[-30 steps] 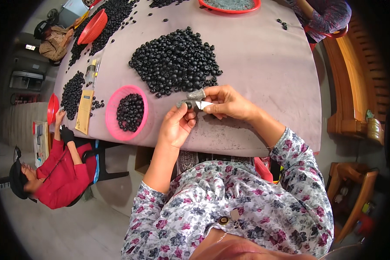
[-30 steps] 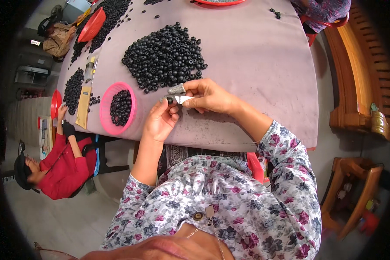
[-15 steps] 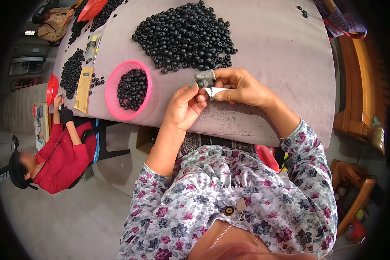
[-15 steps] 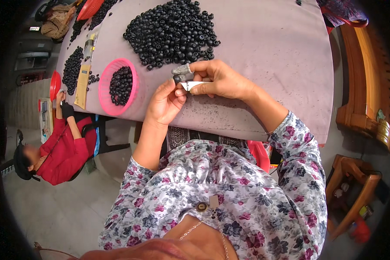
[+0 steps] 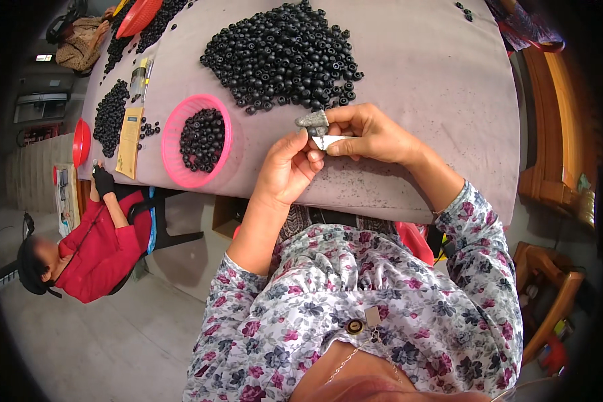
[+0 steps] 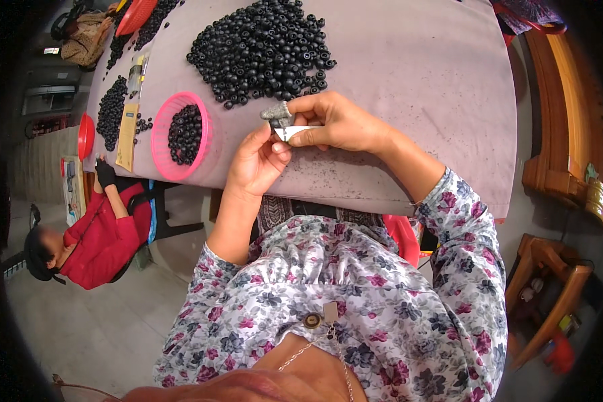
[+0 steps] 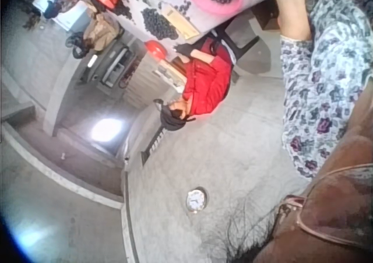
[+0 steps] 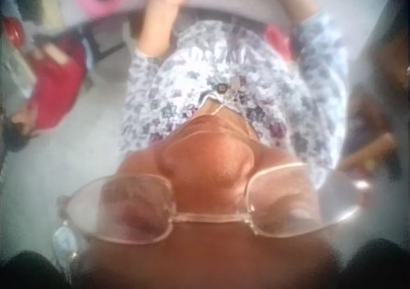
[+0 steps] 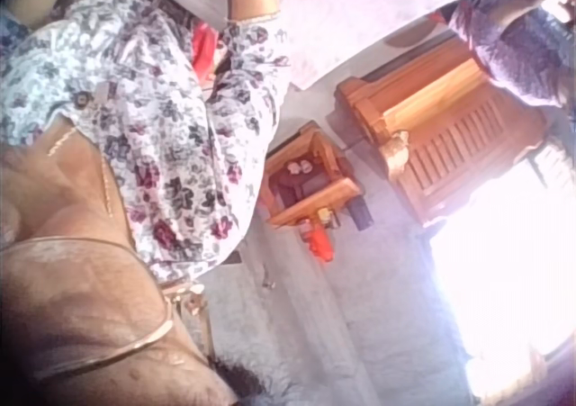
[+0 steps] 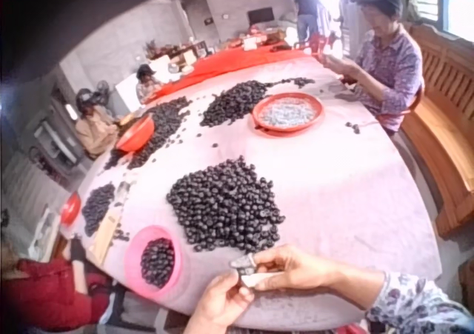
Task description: Sorting small black spherical objects (likely seeds or plastic pellets) on a table.
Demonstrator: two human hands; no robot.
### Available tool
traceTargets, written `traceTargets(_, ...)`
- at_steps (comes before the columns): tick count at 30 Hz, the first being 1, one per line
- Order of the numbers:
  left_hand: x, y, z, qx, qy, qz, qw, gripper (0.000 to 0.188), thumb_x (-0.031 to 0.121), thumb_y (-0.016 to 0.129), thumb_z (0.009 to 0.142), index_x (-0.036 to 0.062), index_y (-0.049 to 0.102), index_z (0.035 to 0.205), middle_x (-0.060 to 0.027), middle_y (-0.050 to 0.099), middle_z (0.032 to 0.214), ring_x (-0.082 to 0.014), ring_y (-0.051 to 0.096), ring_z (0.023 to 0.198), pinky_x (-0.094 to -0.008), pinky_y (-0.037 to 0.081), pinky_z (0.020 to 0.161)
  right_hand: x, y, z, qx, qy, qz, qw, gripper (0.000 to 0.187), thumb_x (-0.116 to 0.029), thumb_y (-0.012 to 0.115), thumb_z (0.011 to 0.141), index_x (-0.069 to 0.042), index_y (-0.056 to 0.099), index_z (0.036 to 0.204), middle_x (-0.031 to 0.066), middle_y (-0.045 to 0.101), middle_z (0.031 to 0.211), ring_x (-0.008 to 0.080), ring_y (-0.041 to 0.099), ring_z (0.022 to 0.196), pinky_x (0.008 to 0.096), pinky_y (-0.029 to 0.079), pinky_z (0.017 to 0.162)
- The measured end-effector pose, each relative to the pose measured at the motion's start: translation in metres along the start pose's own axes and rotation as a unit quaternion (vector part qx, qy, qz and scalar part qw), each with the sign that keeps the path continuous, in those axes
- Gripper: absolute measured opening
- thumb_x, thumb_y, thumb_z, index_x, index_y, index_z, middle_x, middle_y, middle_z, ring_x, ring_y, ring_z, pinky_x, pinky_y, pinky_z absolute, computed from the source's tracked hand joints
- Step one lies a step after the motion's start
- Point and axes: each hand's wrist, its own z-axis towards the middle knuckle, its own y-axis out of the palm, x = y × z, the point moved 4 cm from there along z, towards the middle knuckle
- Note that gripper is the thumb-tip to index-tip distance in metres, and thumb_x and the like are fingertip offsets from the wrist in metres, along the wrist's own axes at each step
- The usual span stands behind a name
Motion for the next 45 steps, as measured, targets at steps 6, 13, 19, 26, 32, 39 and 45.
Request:
traceTargets(6,-0.0005,0.0012,-0.0010,-0.020,-0.016,-0.003,1.000,0.023,0.024,0.064,0.096,0.0011,0.064,0.095,-0.0053,0.062,0.085,-0.0141,0.057,0.073,-0.0288,0.050,0.064,-0.0004,-0.0002,-0.0013,0.001,0.008,0.011,1.000,0.038,-0.016,0.073,0.087,-0.005,0.065,0.122,-0.0051,0.059,0.076,0.0026,0.049,0.064,0.0192,0.039,0.054)
traceTargets(13,-0.0005,-0.0004,-0.0002,-0.020,-0.013,-0.009,1.000,0.022,0.025,0.065,0.095,0.0028,0.064,0.091,-0.0040,0.062,0.083,-0.0150,0.056,0.072,-0.0300,0.048,0.064,0.0021,-0.0038,-0.0016,-0.006,0.033,0.032,0.999,0.041,-0.016,0.074,0.086,-0.005,0.064,0.125,-0.0053,0.058,0.075,0.0023,0.049,0.063,0.0186,0.038,0.053)
traceTargets(19,-0.0014,-0.0003,-0.0016,-0.004,-0.017,-0.009,1.000,0.022,0.025,0.065,0.095,0.0032,0.064,0.090,-0.0039,0.061,0.082,-0.0150,0.056,0.072,-0.0303,0.048,0.064,-0.0001,-0.0014,-0.0015,-0.003,0.017,0.026,1.000,0.041,-0.016,0.074,0.086,-0.005,0.064,0.124,-0.0052,0.059,0.076,0.0022,0.048,0.062,0.0186,0.039,0.053)
traceTargets(26,-0.0021,0.0001,-0.0012,-0.016,-0.010,0.003,1.000,0.021,0.024,0.065,0.095,0.0037,0.064,0.090,-0.0036,0.061,0.082,-0.0146,0.056,0.071,-0.0304,0.048,0.063,0.0027,-0.0034,-0.0025,-0.002,0.027,0.029,0.999,0.037,-0.016,0.074,0.086,-0.005,0.066,0.120,-0.0055,0.059,0.076,0.0021,0.047,0.060,0.0185,0.037,0.051)
traceTargets(32,-0.0031,-0.0010,-0.0011,-0.024,0.000,0.011,1.000,0.022,0.025,0.063,0.096,0.0038,0.064,0.091,-0.0032,0.061,0.082,-0.0144,0.056,0.071,-0.0304,0.048,0.064,-0.0002,-0.0020,-0.0019,-0.005,0.024,0.019,1.000,0.033,-0.017,0.074,0.086,-0.005,0.067,0.116,-0.0055,0.059,0.075,0.0025,0.046,0.058,0.0186,0.035,0.050)
traceTargets(39,-0.0076,-0.0025,0.0002,-0.016,-0.010,-0.023,1.000,0.023,0.025,0.060,0.098,0.0033,0.064,0.092,-0.0031,0.061,0.082,-0.0145,0.056,0.071,-0.0306,0.048,0.064,0.0024,-0.0032,-0.0019,-0.005,0.026,0.028,0.999,0.027,-0.017,0.072,0.087,-0.004,0.069,0.111,-0.0052,0.059,0.073,0.0023,0.045,0.056,0.0189,0.034,0.048)
traceTargets(45,-0.0091,-0.0054,-0.0003,-0.019,0.005,-0.023,1.000,0.022,0.024,0.060,0.097,0.0024,0.064,0.093,-0.0035,0.061,0.082,-0.0142,0.055,0.070,-0.0311,0.047,0.064,0.0059,-0.0029,-0.0010,-0.015,0.024,0.045,0.999,0.024,-0.015,0.071,0.088,-0.003,0.070,0.109,-0.0047,0.061,0.072,0.0020,0.045,0.054,0.0190,0.033,0.047)
